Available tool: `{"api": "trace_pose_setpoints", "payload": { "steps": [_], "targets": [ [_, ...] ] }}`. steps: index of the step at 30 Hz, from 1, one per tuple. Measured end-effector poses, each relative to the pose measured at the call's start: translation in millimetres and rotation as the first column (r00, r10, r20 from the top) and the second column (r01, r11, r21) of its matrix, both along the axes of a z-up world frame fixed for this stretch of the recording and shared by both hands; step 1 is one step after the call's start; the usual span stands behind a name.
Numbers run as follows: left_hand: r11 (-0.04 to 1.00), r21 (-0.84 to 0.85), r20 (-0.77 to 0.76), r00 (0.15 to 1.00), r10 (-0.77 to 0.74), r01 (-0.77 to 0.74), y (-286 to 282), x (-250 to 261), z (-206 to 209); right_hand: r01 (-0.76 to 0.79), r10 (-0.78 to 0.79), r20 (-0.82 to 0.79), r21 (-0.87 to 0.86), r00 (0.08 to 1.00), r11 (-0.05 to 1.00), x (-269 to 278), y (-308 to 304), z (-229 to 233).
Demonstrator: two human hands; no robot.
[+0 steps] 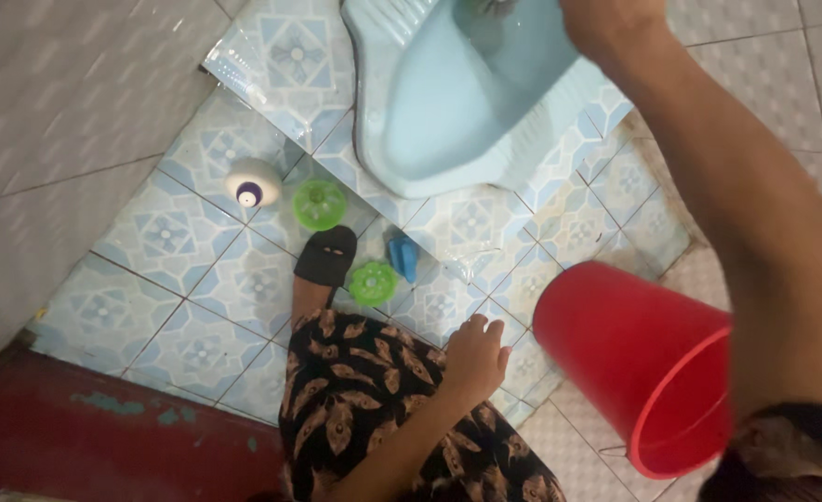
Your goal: The person scrubs a squat toilet with a long-handled brush, then scoops water from a red bucket with a white cup and pours it into the bowl to rinse. The person repeats the scrubbing and rinsing cycle several times.
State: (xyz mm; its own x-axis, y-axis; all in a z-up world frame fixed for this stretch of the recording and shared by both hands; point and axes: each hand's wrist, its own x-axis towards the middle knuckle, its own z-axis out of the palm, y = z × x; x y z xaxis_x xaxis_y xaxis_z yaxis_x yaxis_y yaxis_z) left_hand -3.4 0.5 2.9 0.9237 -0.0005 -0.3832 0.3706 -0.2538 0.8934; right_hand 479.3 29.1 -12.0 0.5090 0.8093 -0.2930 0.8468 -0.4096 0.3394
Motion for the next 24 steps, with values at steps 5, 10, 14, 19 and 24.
{"api": "trace_pose_setpoints", "payload": {
  "steps": [5,10,14,19,24],
  "targets": [
    [1.0,-0.005,0.017,1.0,-0.007,0.007,-6,4,3,-0.055,0.063,0.099,-0.079,0.993,0.995,-18,-1,17],
    [1.0,0.011,0.022,0.999,-0.029,0.028,-3,10,-3,0.279,-0.263,0.129,-0.126,0.956,0.952,1,-10,-24],
    [0.997,0.049,0.005,0.998,-0.064,0.064,-2,5,-6,0.486,-0.483,0.061,-0.076,0.874,0.87,-1,-28,-42],
    [0.998,0.039,0.009,0.999,-0.045,0.044,-3,3,-3,0.35,-0.35,0.035,-0.013,0.936,0.937,-14,-24,3],
    [0.999,0.015,-0.01,0.999,-0.05,0.05,-1,10,-2,0.297,-0.298,0.032,0.024,0.954,0.954,-4,3,19]
  ]
}}
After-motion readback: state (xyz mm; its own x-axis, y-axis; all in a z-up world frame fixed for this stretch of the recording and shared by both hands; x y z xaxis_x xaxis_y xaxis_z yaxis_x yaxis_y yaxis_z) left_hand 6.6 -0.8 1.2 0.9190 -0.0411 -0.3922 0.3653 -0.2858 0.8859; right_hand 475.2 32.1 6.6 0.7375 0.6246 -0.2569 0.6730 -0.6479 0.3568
